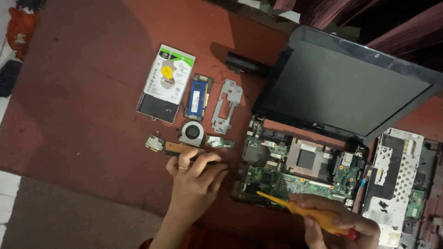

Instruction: A person is disassembling a laptop on a table, using a screwdriver to remove screws and handling internal components like the motherboard and cooling fan.

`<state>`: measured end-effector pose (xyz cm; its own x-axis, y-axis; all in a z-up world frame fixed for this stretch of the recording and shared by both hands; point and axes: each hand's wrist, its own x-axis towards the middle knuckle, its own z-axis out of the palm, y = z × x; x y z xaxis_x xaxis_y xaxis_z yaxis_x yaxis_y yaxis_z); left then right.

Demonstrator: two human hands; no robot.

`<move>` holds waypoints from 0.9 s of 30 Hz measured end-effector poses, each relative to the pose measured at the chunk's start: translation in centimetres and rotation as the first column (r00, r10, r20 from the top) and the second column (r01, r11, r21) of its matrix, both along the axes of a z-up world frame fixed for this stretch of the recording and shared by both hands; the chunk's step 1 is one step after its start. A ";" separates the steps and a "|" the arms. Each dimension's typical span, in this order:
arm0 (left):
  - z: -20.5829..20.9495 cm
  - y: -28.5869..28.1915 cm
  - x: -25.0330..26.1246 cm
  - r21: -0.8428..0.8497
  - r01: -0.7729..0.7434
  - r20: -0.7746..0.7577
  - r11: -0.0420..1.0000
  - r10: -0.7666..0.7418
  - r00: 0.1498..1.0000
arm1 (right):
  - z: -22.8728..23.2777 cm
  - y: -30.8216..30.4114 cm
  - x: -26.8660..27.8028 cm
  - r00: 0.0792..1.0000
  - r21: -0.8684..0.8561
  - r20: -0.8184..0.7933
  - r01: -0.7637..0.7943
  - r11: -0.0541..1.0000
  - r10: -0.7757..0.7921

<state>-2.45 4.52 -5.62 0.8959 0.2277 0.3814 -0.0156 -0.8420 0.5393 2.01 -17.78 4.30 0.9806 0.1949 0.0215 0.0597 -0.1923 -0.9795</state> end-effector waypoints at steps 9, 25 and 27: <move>0.8 0.3 -0.4 -0.038 -0.013 0.042 0.999 0.015 0.999 | 2.8 1.7 0.5 0.994 -0.135 0.029 0.111 0.985 -0.108; 2.1 -4.2 -1.7 -0.041 0.113 -0.042 0.993 -0.115 0.992 | -1.2 -16.8 5.2 0.964 -0.714 0.226 0.261 0.650 -0.138; 1.9 -5.5 -1.5 -0.019 0.145 -0.084 0.989 -0.146 0.986 | -2.1 -17.9 5.0 0.960 -0.815 0.274 0.205 0.542 0.049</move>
<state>-3.94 -0.94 -3.74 0.9488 0.0974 0.3003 -0.0908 -0.8269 0.5550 6.98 -35.72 2.23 0.9777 0.1719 0.1209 0.2027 -0.9231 -0.3268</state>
